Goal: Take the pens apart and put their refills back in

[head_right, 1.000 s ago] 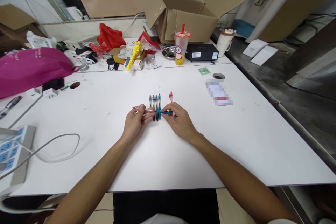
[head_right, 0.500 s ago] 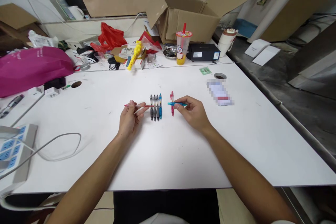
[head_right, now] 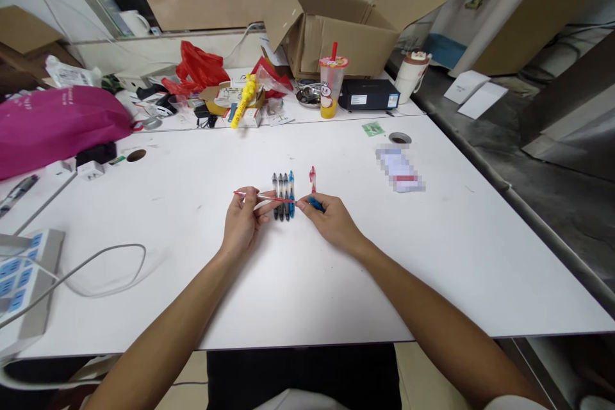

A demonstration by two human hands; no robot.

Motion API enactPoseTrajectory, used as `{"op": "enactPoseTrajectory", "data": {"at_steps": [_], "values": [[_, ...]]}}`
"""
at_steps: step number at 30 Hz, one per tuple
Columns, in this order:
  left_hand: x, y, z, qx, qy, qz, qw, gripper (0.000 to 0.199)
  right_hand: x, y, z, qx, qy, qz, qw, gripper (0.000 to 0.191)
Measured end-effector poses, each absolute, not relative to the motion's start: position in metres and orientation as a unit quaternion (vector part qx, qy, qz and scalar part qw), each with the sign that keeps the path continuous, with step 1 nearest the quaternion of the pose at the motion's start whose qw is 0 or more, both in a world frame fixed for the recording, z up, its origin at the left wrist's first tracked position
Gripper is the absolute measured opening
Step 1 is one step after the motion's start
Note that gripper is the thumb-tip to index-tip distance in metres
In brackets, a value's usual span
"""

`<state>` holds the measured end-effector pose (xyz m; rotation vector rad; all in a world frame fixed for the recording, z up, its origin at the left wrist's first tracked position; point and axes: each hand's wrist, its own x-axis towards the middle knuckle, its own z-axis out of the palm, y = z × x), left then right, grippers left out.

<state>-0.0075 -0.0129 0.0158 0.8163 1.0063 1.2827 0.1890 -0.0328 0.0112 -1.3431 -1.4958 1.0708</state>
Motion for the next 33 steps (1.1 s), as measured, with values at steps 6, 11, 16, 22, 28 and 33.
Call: {"op": "enactPoseTrajectory", "data": {"at_steps": [6,11,16,22,28,33], "values": [[-0.007,-0.013,0.015,0.361,0.441,0.547,0.614,0.039,0.189,-0.034,0.01,-0.552,-0.59,0.404,0.43,0.039],[-0.014,-0.008,0.015,0.353,0.469,0.568,0.577,0.037,0.194,-0.032,0.016,-0.548,-0.593,0.393,0.44,0.039],[-0.026,-0.001,0.015,0.331,0.485,0.593,0.551,0.037,0.2,-0.03,0.021,-0.553,-0.592,0.381,0.445,0.039],[-0.022,-0.004,0.016,0.344,0.478,0.581,0.562,0.037,0.201,-0.03,0.018,-0.546,-0.598,0.392,0.436,0.037],[-0.005,-0.015,0.012,0.36,0.452,0.538,0.614,0.041,0.192,-0.034,0.013,-0.542,-0.612,0.409,0.405,0.038],[-0.005,-0.015,0.01,0.354,0.44,0.54,0.624,0.041,0.193,-0.034,0.015,-0.511,-0.629,0.419,0.41,0.035]]}}
